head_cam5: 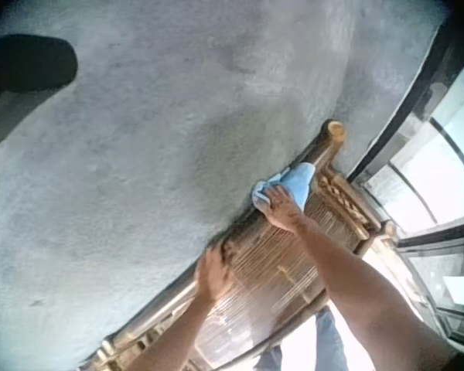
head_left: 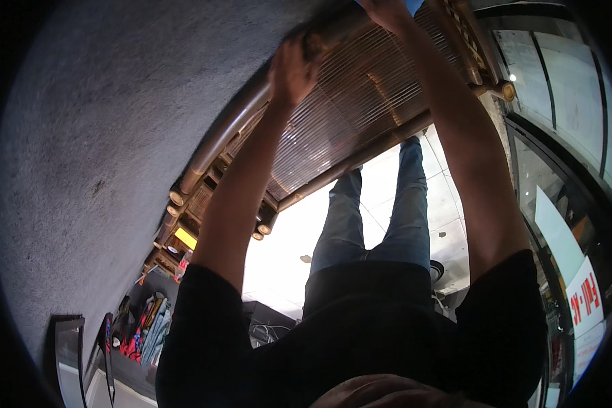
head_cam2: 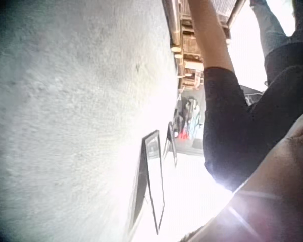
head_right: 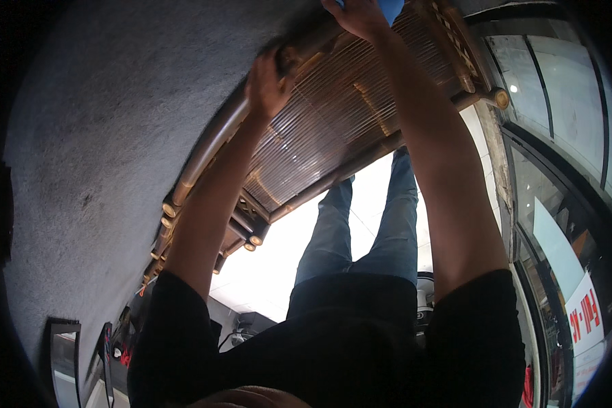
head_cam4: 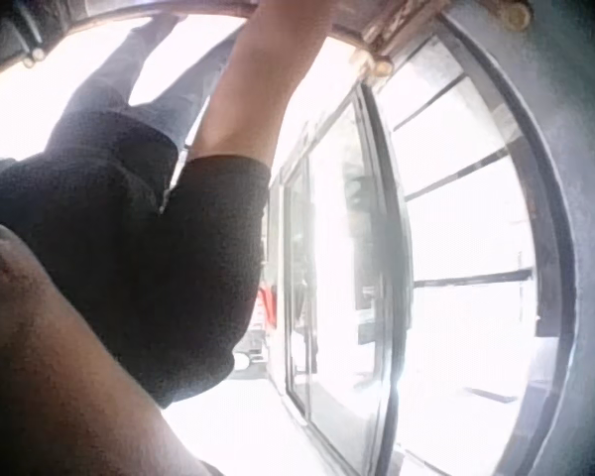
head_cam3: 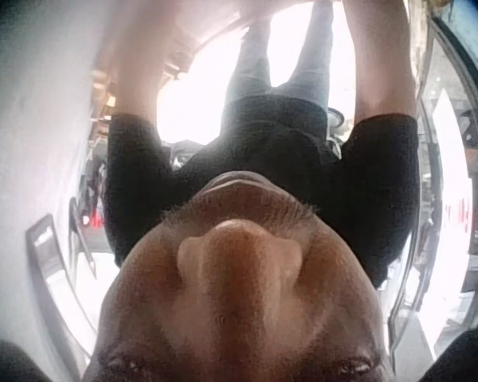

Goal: The person cleans a bamboo bench using a blue cloth, wiping the frame and seat slats one section at a time.

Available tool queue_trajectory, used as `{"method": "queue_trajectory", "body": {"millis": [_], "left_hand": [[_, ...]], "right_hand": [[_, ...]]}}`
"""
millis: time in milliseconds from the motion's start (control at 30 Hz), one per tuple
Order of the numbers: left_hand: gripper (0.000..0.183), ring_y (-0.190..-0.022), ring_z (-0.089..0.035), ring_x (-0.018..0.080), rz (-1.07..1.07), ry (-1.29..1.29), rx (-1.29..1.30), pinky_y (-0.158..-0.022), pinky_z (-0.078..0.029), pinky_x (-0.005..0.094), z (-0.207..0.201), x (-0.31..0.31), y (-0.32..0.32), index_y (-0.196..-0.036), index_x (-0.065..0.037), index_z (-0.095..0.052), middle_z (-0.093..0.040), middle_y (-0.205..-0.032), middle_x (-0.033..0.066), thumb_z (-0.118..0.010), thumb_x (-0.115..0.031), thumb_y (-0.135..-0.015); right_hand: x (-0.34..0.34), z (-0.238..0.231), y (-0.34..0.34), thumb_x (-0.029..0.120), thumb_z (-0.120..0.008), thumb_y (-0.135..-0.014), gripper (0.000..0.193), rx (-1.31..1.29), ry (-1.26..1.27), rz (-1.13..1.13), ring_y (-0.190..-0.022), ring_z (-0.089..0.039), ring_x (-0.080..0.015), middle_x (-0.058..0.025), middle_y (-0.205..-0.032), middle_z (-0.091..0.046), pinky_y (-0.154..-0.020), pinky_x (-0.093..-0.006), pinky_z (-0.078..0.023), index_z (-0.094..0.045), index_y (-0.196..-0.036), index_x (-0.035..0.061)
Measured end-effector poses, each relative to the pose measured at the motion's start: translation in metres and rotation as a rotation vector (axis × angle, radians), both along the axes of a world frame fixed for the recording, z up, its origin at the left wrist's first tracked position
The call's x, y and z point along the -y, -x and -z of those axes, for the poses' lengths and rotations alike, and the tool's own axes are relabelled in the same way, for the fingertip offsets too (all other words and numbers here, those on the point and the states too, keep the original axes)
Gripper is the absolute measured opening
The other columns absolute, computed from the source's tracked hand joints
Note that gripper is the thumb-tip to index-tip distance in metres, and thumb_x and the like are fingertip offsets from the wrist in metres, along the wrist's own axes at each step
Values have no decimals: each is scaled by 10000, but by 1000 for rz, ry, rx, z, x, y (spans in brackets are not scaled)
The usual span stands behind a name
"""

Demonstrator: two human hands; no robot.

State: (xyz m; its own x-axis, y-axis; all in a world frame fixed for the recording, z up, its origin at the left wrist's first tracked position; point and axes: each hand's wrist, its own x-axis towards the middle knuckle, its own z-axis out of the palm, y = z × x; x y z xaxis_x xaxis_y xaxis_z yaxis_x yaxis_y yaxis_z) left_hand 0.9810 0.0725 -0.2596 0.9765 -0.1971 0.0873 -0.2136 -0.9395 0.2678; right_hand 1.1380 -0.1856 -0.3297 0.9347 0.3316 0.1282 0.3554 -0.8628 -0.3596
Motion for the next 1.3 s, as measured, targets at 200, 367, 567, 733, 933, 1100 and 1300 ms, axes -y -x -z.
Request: {"method": "queue_trajectory", "body": {"millis": [200,367,567,733,933,1100,1300], "left_hand": [[903,-1069,-692,415,104,-180,-462,-919,-592,493,-14,-152,61,-1465,-42,-369,-641,-1248,299,-681,-647,-872],[924,-988,-709,446,77,-112,-454,-895,-596,498,-10,-179,64,-1439,-36,-394,-692,-1119,304,-701,-664,-835],[864,-1002,-705,442,5,-123,-571,-911,-589,493,-8,-144,61,-1436,-83,-463,-707,-1123,265,-699,-658,-836],[740,-1040,-688,411,113,-37,-280,-894,-578,497,13,-163,61,-1306,-69,-573,-701,-1148,224,-768,-567,-795],[896,-1098,-688,370,116,-94,-423,-950,-574,446,9,-151,59,-1382,-55,-516,-693,-1203,222,-623,-750,-827],[920,-969,-734,384,76,-169,-324,-863,-620,463,-10,-176,71,-1344,-31,-548,-718,-1090,255,-574,-796,-835],[819,-904,-741,395,87,-110,-284,-789,-632,473,-2,-158,64,-1256,0,-609,-725,-1035,264,-708,-680,-810]], "right_hand": [[4,-14,5,391,-482,-1036,484,131,174,-127,-1326,-449,-465,-208,-1393,-546,-1125,-550,-349,-549,-1394,73],[-38,-26,17,333,-591,-994,456,22,-63,126,-1294,-472,-472,-241,-1337,-562,-1118,-550,-365,-562,-1332,29],[-49,-5,46,319,-679,-902,397,156,-119,243,-1206,-563,-399,-195,-1200,-652,-1082,-525,-394,-654,-1214,76],[-206,-29,164,299,-788,-754,494,-82,-585,-120,-1181,-609,-324,-152,-1189,-677,-1124,-492,-383,-674,-1207,141],[-191,-30,176,241,-832,-724,543,122,-338,-327,-1161,-616,-285,-88,-1122,-692,-1158,-465,-367,-662,-1218,90],[-72,-40,88,179,-769,-804,429,-74,-456,-162,-1221,-586,-335,-153,-1164,-673,-1125,-505,-407,-663,-1194,36],[33,-22,-5,157,-650,-890,362,293,193,156,-1297,-508,-421,-247,-1276,-616,-1135,-513,-389,-634,-1207,-17]]}}
